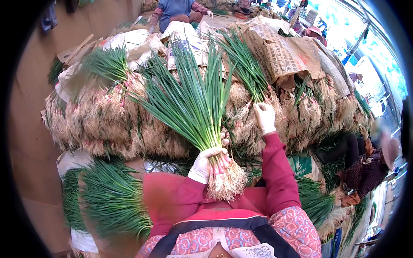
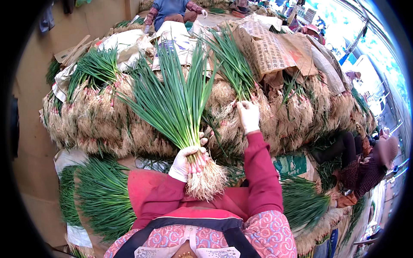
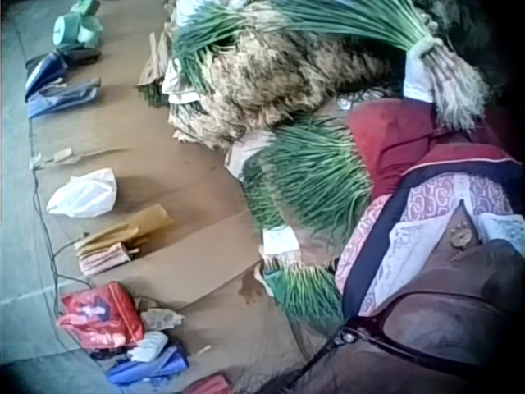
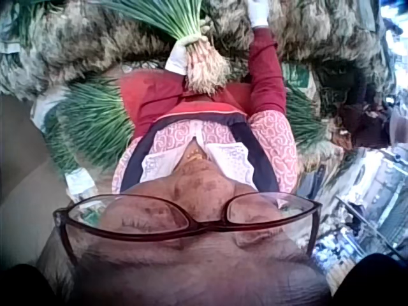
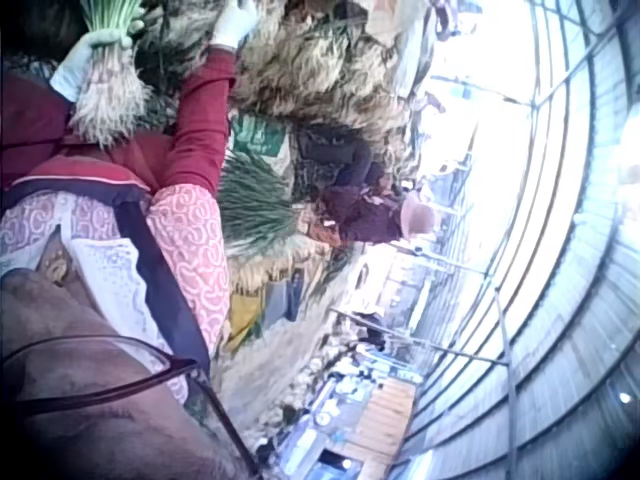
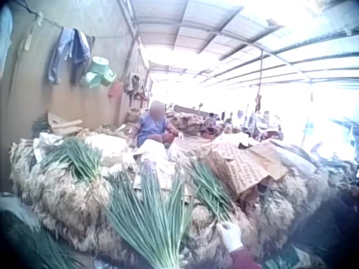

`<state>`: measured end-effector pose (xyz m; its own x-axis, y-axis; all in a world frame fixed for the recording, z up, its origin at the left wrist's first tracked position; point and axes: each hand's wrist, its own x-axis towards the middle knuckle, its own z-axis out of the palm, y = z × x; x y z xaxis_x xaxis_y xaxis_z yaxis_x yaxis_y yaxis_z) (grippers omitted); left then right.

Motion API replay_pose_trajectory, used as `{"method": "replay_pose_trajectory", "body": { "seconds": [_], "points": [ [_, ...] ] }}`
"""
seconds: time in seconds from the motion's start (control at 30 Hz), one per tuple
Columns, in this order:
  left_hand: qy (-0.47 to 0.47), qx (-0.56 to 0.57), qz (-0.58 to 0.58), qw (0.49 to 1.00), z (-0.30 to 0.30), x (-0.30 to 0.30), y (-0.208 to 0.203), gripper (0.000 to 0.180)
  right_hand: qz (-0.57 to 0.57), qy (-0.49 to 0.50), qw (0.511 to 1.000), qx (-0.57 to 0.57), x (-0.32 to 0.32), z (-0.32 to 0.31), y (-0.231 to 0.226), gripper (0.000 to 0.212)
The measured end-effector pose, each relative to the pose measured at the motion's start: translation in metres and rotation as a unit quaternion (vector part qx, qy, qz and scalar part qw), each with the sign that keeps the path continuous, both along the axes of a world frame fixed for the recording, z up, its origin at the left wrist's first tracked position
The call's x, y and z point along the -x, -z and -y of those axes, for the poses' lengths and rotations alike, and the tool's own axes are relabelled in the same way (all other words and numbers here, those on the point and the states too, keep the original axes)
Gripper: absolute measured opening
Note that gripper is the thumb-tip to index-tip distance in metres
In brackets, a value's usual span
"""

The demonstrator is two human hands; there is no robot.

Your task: The person sorts green onions by hand, removing damaged or yellowed stalks from each bundle before placing the bundle into a separate pile on the floor.

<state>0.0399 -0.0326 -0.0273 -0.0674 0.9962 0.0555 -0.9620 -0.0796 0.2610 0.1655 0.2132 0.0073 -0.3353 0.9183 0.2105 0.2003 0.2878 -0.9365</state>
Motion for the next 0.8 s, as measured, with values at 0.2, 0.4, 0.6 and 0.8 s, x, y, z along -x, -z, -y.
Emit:
{"method": "replay_pose_trajectory", "body": {
  "seconds": [0.2, 0.4, 0.6, 0.8],
  "points": [
    [-0.027, 0.013, -0.019, 0.999, -0.001, 0.004, 0.012, 0.047, -0.099, -0.126, 0.978, 0.131, -0.005, 0.098, -0.011, 0.023],
    [0.014, 0.055, -0.083, 0.995, -0.007, 0.002, 0.008, 0.036, -0.063, -0.188, 0.975, 0.103, -0.009, 0.164, 0.020, 0.013],
    [-0.071, 0.061, -0.023, 0.995, -0.009, -0.011, 0.002, 0.037, -0.156, 0.021, 0.981, 0.110, -0.027, 0.123, 0.025, 0.020],
    [-0.007, 0.063, -0.026, 0.998, 0.001, -0.001, 0.010, 0.035, -0.083, -0.194, 0.934, 0.290, 0.017, 0.136, -0.003, 0.024]
  ]
}}
